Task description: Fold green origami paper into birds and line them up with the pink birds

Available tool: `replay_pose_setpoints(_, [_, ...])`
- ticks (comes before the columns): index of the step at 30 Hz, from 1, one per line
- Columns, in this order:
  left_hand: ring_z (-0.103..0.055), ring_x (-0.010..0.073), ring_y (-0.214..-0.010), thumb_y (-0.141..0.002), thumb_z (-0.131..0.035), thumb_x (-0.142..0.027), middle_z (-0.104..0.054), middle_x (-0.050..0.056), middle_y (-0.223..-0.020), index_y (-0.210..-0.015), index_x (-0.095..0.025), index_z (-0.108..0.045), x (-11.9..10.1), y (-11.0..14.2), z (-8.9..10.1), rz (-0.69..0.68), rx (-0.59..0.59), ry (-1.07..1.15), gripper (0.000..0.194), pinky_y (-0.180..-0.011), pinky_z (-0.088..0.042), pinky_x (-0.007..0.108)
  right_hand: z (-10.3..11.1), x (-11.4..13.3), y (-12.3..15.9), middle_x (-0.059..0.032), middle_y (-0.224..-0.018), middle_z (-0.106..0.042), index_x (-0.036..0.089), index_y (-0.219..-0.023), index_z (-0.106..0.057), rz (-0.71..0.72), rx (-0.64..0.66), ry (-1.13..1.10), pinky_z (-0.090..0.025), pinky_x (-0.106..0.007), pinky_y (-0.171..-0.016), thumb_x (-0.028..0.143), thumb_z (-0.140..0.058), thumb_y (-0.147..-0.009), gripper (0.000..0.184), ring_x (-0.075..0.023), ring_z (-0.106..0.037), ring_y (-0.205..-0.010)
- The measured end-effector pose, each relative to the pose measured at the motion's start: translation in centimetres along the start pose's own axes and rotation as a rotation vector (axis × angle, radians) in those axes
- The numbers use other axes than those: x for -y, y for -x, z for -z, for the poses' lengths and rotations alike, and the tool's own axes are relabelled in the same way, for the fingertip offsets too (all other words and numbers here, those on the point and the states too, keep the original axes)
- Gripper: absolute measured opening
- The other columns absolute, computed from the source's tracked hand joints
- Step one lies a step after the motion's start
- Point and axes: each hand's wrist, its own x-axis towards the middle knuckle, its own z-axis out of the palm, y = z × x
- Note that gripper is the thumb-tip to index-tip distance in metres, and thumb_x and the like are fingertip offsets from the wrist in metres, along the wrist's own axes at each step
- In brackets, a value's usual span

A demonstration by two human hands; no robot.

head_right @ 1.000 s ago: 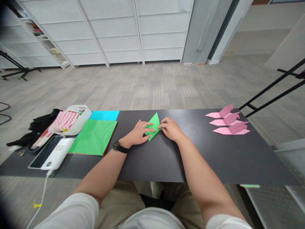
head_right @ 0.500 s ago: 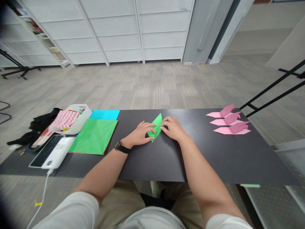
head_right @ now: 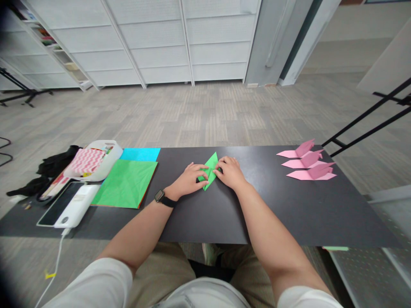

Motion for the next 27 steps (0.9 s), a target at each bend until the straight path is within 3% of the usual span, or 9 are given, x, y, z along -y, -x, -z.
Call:
replay_pose_setpoints(9, [-0.054,0.0266,-0.143,-0.093,-0.075,-0.032,-0.063,0.003,-0.148,-0.12,-0.032,-0.071,-0.2,0.1,0.1,-0.011,-0.002,-0.023,0.028,-0.134,-0.019,0.065,-0.5,0.6,-0.1,-0.0079,-0.116,-0.066,0.026,-0.096,-0.074,0.009,-0.033,0.017,-0.043,-0.053,-0.111,0.031,-0.069,-0.096,0.007,-0.0294,-0.059,-0.116])
replay_pose_setpoints(16, [-0.053,0.0294,-0.142,-0.095,-0.074,-0.036,-0.062,0.003,-0.15,-0.124,-0.037,-0.077,-0.4,0.2,0.0,-0.018,0.003,-0.102,0.029,-0.134,-0.016,0.067,-1.1,0.7,0.0,-0.0081,-0.12,-0.064,0.027,-0.103,-0.07,-0.061,-0.068,0.023,-0.03,-0.07,-0.122,0.032,-0.071,-0.094,0.01,-0.0327,-0.057,-0.124])
replay_pose_setpoints(21, [-0.053,0.0306,-0.142,-0.097,-0.071,-0.037,-0.062,0.004,-0.151,-0.123,-0.035,-0.079,-0.9,0.1,0.2,-0.056,-0.002,-0.158,0.027,-0.135,-0.013,0.067,-1.4,0.6,-0.1,-0.0095,-0.122,-0.061,0.026,-0.099,-0.068,-0.101,-0.093,0.035,-0.031,-0.073,-0.121,0.035,-0.074,-0.093,0.013,-0.0347,-0.056,-0.127])
replay_pose_setpoints(27, [-0.054,0.0278,-0.141,-0.1,-0.065,-0.035,-0.066,0.003,-0.149,-0.136,-0.036,-0.072,-1.0,-0.1,0.3,-0.088,0.051,-0.115,0.037,-0.135,-0.017,0.062,-1.7,-0.1,-0.2,-0.0111,-0.129,-0.058,0.026,-0.096,-0.068,-0.162,-0.144,0.066,-0.027,-0.08,-0.12,0.042,-0.079,-0.089,0.02,-0.0371,-0.054,-0.13])
